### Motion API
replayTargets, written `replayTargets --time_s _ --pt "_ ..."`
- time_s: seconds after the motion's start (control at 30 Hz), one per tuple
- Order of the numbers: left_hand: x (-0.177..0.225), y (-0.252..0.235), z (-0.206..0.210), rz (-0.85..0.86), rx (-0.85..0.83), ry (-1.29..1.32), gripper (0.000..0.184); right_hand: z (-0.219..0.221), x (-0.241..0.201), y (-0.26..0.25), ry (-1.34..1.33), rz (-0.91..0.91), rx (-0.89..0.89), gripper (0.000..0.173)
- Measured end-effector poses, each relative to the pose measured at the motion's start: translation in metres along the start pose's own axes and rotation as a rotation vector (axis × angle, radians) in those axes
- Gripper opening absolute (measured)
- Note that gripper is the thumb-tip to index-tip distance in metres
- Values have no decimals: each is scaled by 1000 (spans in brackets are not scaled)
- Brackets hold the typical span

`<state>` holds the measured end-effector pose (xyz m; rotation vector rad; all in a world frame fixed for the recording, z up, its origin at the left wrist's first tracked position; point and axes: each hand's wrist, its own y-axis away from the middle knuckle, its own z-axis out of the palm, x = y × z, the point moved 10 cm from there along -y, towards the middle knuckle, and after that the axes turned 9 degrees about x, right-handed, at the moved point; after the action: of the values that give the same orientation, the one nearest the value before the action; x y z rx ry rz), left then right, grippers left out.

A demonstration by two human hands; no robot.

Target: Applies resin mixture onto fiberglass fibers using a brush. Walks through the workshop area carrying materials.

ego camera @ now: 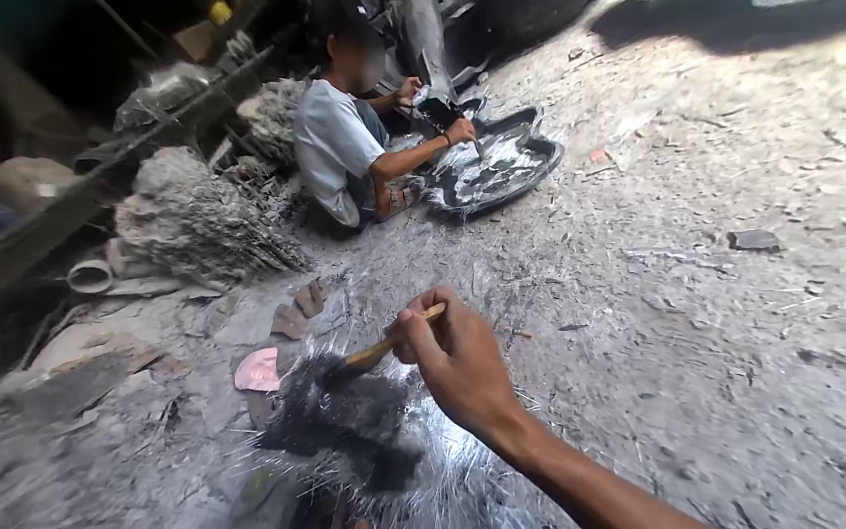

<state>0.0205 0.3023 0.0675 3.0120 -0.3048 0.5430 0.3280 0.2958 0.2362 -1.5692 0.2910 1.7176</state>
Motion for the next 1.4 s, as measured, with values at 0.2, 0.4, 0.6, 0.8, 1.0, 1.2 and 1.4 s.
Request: replayTargets --time_s 0.2,0.4,0.6,0.8,1.0,1.2,1.4 --pt "13 3 -4 5 -64 -47 45 44 -86 7 272 -566 -126 16" --pt "11 5 -4 36 -9 -26 44 118 -134 35 332 -802 -383 15" --pt "3 2 0 81 54 107 49 102 -133 17 269 -730 -440 28" --pt "2 3 -2 137 116 152 48 -29 -41 17 78 -416 19 22" --pt "-4 -2 -1 88 88 110 50 -14 64 67 -14 -233 65 23" --pt "-2 5 -3 111 109 111 48 -42 40 53 -150 -146 131 21" --pt "-19 -8 4 84 80 59 53 -25 71 67 -175 86 56 21"
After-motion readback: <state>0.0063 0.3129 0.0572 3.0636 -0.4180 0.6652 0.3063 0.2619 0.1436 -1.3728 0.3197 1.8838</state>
